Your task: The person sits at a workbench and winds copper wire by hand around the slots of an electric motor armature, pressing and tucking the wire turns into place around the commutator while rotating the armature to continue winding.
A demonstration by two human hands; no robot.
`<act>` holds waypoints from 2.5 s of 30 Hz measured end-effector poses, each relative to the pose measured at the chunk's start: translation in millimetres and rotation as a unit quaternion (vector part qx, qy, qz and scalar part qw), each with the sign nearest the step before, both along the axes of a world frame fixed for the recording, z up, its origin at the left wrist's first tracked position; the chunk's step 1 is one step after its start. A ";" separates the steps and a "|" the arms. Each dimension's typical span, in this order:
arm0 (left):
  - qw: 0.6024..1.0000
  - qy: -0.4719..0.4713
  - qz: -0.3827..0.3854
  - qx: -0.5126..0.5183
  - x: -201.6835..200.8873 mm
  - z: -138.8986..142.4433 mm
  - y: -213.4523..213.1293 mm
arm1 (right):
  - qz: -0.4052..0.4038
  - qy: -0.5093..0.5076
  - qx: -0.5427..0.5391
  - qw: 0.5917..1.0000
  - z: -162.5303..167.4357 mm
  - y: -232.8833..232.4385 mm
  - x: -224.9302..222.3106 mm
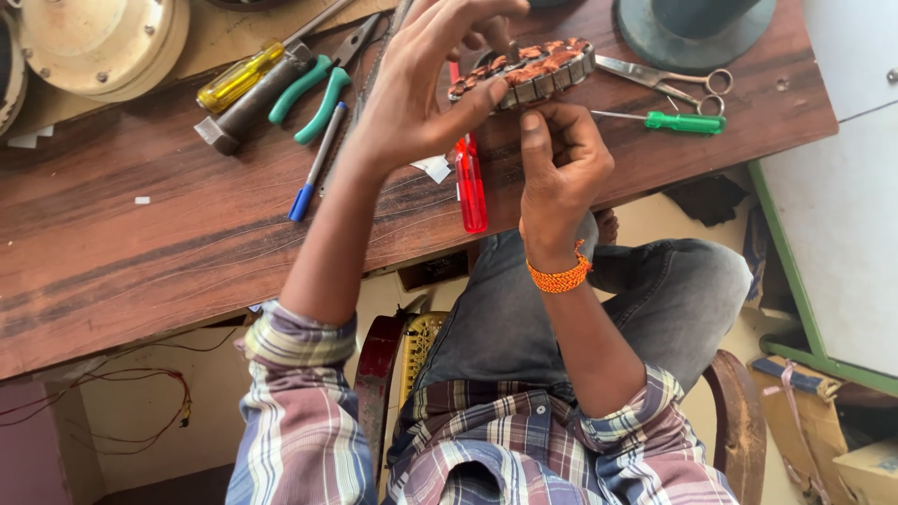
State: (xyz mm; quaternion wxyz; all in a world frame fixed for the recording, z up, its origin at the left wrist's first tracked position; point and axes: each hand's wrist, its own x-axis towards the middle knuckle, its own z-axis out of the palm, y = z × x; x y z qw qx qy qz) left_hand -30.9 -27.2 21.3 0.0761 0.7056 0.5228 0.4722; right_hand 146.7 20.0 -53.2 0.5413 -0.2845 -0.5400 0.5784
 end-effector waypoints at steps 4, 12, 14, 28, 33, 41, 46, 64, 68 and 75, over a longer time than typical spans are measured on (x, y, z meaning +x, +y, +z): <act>0.983 -0.056 0.176 0.003 34.9 -13.7 -30.4 | 0.001 0.015 -0.005 1.000 -1.3 -1.0 -0.6; 0.949 -0.106 0.296 0.030 85.1 -34.5 -23.5 | 0.006 0.019 -0.015 1.000 -5.1 6.3 0.2; 0.937 -0.111 0.329 0.032 91.6 -36.1 -15.6 | 0.013 0.032 -0.009 0.999 -5.8 5.7 -1.2; 0.920 -0.021 0.380 0.097 95.8 -43.5 -12.0 | -0.040 -0.056 0.092 0.993 7.8 -0.6 34.2; 0.932 -0.133 0.320 0.110 89.8 -50.1 -8.9 | -0.022 -0.109 0.050 0.993 6.2 8.7 39.1; 0.947 -0.254 0.173 0.097 66.5 -57.4 -29.5 | 0.080 -0.190 0.382 0.901 66.8 85.3 60.1; 0.921 -0.340 0.155 0.106 59.8 -67.1 -28.8 | 0.276 -0.248 0.443 0.816 100.4 110.8 53.7; 0.920 -0.311 0.208 0.115 81.6 -62.6 -23.8 | 0.172 -0.255 0.542 0.782 79.1 101.7 49.2; 0.912 -0.344 0.173 0.139 78.7 -65.7 -23.7 | 0.203 -0.274 0.530 0.777 82.8 111.2 54.5; 0.899 -0.382 0.155 0.150 80.3 -73.7 -23.3 | 0.147 -0.256 0.554 0.779 72.3 105.1 48.8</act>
